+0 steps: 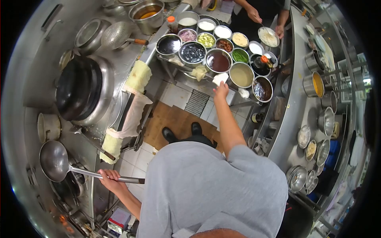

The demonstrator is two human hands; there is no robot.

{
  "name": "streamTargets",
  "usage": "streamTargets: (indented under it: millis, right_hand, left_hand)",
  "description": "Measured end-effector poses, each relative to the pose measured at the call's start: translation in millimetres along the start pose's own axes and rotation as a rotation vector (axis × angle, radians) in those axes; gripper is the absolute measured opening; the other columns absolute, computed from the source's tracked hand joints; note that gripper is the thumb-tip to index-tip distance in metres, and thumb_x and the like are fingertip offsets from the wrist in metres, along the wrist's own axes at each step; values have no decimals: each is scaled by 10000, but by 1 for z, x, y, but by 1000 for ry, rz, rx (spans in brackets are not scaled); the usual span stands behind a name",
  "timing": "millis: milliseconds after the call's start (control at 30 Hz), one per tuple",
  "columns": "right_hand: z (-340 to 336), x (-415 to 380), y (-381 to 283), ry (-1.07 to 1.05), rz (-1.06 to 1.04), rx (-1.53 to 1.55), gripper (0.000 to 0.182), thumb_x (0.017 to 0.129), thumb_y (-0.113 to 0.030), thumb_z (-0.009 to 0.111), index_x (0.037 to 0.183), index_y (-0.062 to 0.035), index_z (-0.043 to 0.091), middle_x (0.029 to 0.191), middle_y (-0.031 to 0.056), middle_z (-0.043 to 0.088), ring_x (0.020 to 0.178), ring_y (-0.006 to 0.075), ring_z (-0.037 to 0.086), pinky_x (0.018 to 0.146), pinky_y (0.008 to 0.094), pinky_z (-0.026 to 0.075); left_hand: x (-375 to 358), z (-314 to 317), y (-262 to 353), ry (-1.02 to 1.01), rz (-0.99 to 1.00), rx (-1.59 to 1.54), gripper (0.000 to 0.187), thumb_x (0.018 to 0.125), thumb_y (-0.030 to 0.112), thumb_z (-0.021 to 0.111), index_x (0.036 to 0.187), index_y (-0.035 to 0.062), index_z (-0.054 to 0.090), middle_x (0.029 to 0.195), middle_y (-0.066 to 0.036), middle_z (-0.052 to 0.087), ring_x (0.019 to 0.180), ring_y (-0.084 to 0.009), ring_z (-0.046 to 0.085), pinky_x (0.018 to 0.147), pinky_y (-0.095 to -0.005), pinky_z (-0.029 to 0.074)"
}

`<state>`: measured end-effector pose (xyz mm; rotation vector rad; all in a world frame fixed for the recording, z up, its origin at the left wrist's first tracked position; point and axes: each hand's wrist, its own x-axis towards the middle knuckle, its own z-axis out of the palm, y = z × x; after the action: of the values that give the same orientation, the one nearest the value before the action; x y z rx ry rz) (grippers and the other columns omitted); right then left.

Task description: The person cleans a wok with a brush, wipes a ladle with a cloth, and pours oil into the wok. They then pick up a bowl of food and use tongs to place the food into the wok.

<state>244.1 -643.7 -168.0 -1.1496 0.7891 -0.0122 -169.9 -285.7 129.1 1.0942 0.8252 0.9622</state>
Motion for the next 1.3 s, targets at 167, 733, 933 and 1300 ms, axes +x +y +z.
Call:
streamTargets:
  millis: [167,733,933,1300]
  right_hand:
    - [21,-153,-48,-927,271,230,276,951,-205,572,1197,-102,501,1053,66,605,867,196,601,737,394,532]
    - [335,-410,-115,-859,-1465,0,217,739,5,653,926,-19,544,927,155,577,863,342,563,764,402,455]
    - [342,-473,-126,-1211,-1638,76,162,718,19,620,870,-35,604,841,144,593,828,336,591,755,423,470]
    - [298,-491,-135,-1754,-749,-41,248,840,-49,653,1068,7,573,869,38,613,772,93,540,688,254,441]
  left_hand:
    - [10,-8,-2,-9,-67,14,137,980,197,541,903,117,461,560,45,337,409,-60,303,368,-239,283]
    - [47,104,20,-422,-169,272,167,945,175,570,923,97,424,573,27,413,405,-78,391,368,-243,341]
    - [39,104,32,-475,-142,408,174,959,196,555,931,89,422,580,25,410,424,-71,377,375,-255,347]
    - [63,72,55,-46,292,1011,219,932,209,606,1014,45,486,731,-192,616,714,-406,629,623,-439,462]
